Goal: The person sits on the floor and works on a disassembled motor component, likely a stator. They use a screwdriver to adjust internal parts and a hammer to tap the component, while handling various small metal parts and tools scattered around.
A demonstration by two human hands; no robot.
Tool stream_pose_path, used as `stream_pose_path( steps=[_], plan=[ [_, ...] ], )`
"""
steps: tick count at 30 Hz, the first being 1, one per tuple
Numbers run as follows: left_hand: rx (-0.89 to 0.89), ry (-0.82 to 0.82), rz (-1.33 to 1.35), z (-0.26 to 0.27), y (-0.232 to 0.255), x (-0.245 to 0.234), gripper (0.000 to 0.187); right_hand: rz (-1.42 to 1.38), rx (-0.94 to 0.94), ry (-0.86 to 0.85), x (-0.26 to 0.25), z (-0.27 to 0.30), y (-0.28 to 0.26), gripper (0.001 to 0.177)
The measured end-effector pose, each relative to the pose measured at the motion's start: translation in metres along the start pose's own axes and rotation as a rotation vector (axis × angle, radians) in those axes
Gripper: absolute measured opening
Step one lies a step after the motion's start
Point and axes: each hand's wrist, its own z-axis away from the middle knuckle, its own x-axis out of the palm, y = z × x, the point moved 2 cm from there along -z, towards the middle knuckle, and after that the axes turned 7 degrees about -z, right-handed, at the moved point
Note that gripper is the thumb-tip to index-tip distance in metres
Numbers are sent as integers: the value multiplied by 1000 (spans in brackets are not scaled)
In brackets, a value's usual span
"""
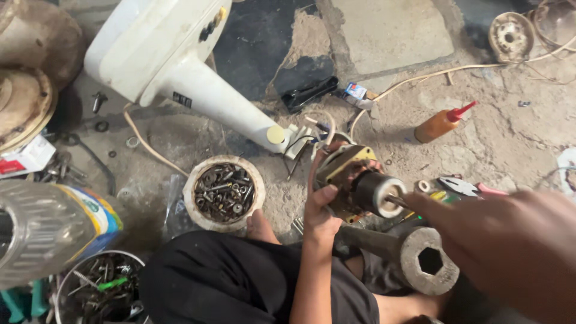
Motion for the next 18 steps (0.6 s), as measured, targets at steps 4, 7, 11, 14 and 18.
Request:
stream_pose_path(
  steps=[4, 7, 11, 14, 18],
  plan=[
    [1, 15, -45, 4, -2, -11, 82, -153, -269, 521, 28, -5, 10, 84],
    [-4, 15, -42, 2, -5, -13, 82, -26, -41, 117, 27, -4, 12, 71],
    [2, 62, -49, 3, 0, -11, 85, -7, -36, 29, 2, -4, 1, 68],
    [-1, 46, -61, 4, 3, -13, 84, 1, -10, -30, 2, -4, -1, 64],
    [-45, -23, -105, 5, 2, -16, 84, -150, -199, 253, 14, -8, -3, 74]
  ],
)
